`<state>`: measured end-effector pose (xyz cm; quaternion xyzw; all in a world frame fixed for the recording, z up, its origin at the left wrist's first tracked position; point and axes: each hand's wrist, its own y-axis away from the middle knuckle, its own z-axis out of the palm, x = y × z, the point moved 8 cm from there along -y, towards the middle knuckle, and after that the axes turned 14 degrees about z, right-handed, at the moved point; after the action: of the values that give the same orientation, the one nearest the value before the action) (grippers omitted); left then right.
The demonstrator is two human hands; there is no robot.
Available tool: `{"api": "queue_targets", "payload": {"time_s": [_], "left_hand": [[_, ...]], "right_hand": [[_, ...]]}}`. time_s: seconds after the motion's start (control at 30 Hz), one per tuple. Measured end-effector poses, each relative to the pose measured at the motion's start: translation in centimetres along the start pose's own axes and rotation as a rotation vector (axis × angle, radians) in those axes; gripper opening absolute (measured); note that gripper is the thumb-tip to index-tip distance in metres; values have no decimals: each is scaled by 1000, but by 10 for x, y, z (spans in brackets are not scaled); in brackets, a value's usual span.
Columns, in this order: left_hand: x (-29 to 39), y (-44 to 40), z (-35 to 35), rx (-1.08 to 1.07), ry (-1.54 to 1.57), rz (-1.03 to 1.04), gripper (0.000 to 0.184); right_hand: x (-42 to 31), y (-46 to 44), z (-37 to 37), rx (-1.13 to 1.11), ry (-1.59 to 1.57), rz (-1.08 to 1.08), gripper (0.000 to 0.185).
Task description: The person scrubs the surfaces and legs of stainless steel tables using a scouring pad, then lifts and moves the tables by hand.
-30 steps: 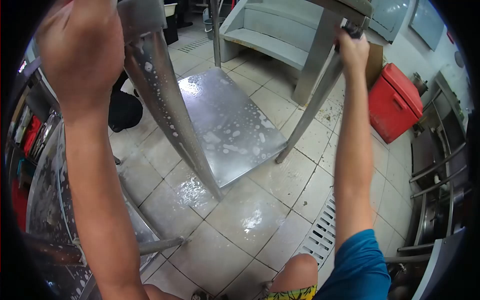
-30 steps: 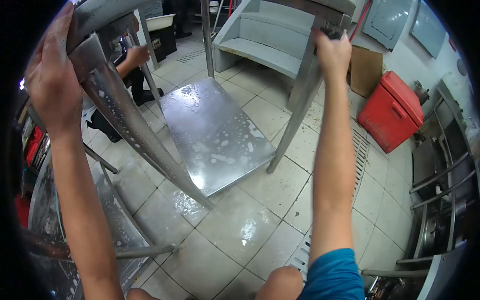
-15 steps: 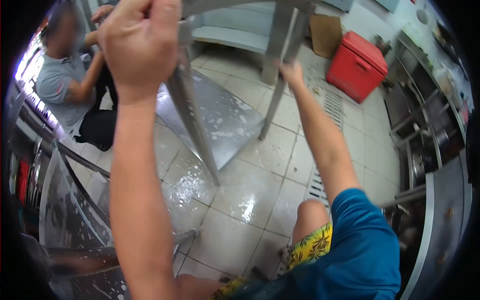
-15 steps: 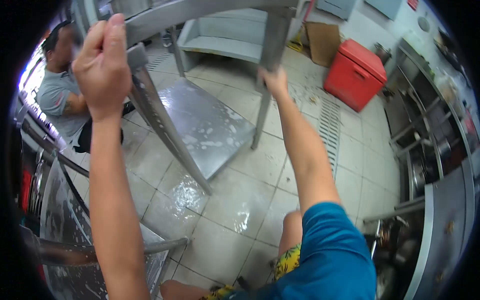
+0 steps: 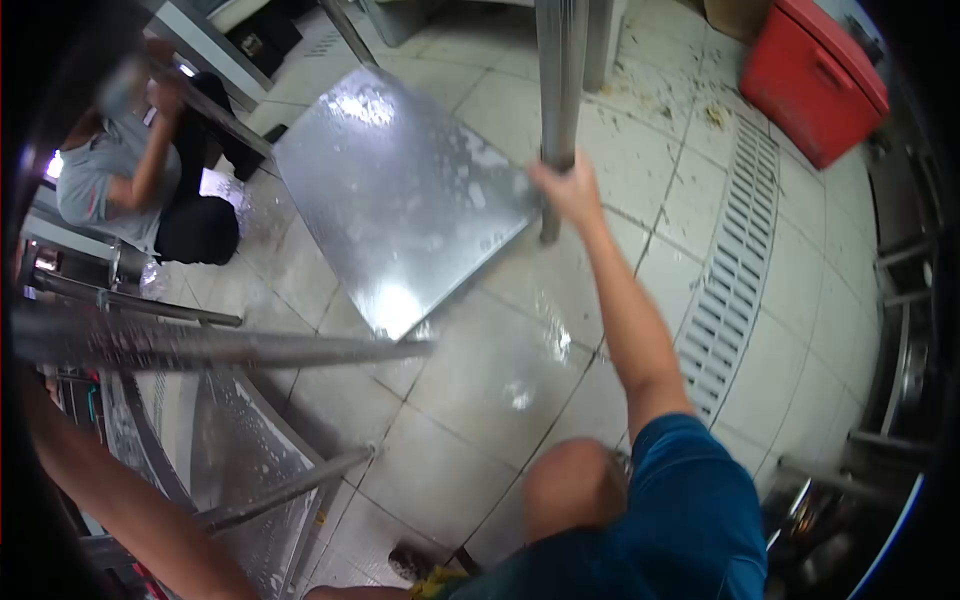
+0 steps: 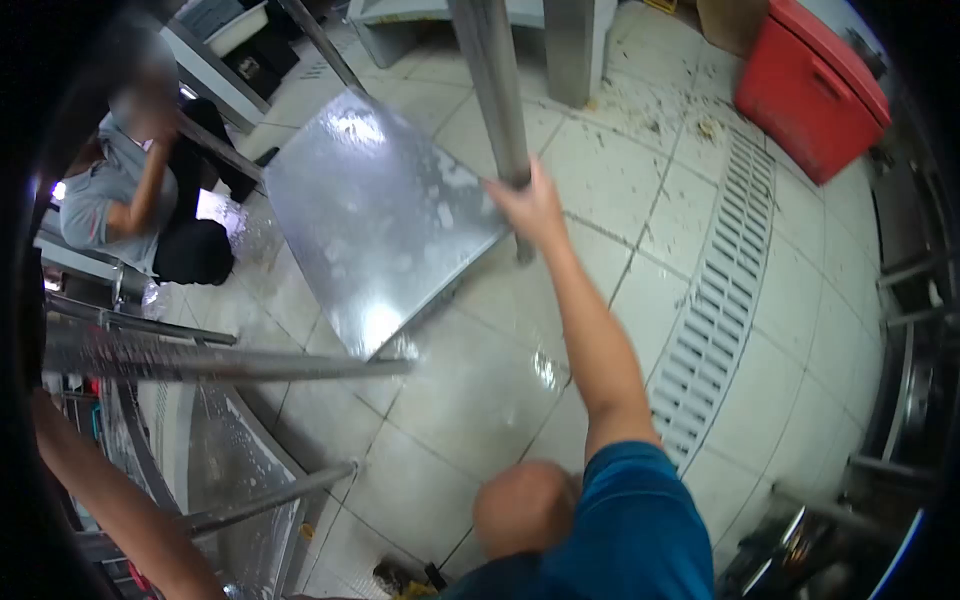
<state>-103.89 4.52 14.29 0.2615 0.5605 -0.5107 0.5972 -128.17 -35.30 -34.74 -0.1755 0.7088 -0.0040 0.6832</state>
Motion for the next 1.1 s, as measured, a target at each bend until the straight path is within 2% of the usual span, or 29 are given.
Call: {"api": "queue_targets", "payload": {"time_s": [0.03, 0.07, 0.1, 0.13, 0.2, 0.27, 0.33, 0.4, 0.43, 0.47, 0.53, 0.6, 0.63, 0.67, 0.73, 0.77, 0.8, 0.83, 0.87, 0.9, 0.97, 1.0, 1.03, 1.07, 1.1], "left_hand": [[-13, 18, 2, -55, 284, -318, 57], [2, 3, -4, -207, 23, -253, 51], [18, -9, -5, -357, -243, -183, 47], [22, 9, -5, -376, -256, -163, 47], [-12, 103, -21, -656, -42, -413, 45], [-27, 106, -45, -640, 91, -431, 57], [-15, 76, -36, -523, 97, -338, 69], [-15, 61, -33, -581, 8, -420, 74], [-12, 51, -33, -546, -10, -411, 72], [-9, 41, -32, -511, -30, -402, 70], [-8, 33, -30, -502, -65, -347, 72], [-25, 58, -31, -535, 14, -450, 72], [-42, 87, -31, -575, 91, -555, 72], [-51, 110, -28, -613, 163, -598, 72], [-41, 87, -15, -745, -66, -316, 62], [-36, 76, -10, -784, -189, -174, 57], [-32, 68, -9, -685, -39, -196, 49], [-47, 82, 1, -623, 288, -579, 43], [-59, 98, 8, -446, 543, -971, 39], [-66, 81, 16, -423, 546, -969, 39], [-56, 10, 38, -639, 568, -565, 41], [-42, -26, 47, -707, 445, -357, 39], [-21, -64, 58, -735, 245, -221, 36], [9, -102, 72, -755, 45, -127, 35], [31, -128, 81, -750, -68, -94, 33]], "right_hand": [[47, 12, 4, -94, 30, 264, 52], [76, 19, 7, -126, -71, 266, 50], [78, 20, 2, -101, -25, 290, 48], [77, 22, 2, -85, 17, 310, 47], [68, 18, 6, -143, 12, 362, 45], [41, -4, 7, -314, 3, 277, 41], [-61, -39, 6, -384, 49, 130, 37], [-165, -63, 7, -414, -260, -85, 33], [-213, -71, 2, -367, -280, -171, 35], [-244, -76, -3, -306, -301, -259, 37], [-254, -75, 0, -240, -345, -272, 36], [-228, -69, -7, -88, -360, -278, 39], [-187, -55, -7, 1, -341, -274, 42], [-147, -42, -5, -19, -246, -172, 43], [-70, -21, -3, 6, -66, -85, 45], [-37, -8, -1, -64, -36, 15, 45], [-16, 0, -1, -133, -13, 109, 45], [-10, 1, -8, -108, -8, 93, 45], [-2, 2, -6, -169, 83, 115, 43], [1, 1, -3, -232, 171, 139, 42], [-82, -20, -9, -271, 19, -43, 39], [-138, -36, -12, -204, -81, -231, 39], [-195, -51, -11, -257, -247, -197, 37], [-252, -57, -20, -72, -39, -418, 24], [-281, -66, -24, -50, -82, -494, 26]]}}
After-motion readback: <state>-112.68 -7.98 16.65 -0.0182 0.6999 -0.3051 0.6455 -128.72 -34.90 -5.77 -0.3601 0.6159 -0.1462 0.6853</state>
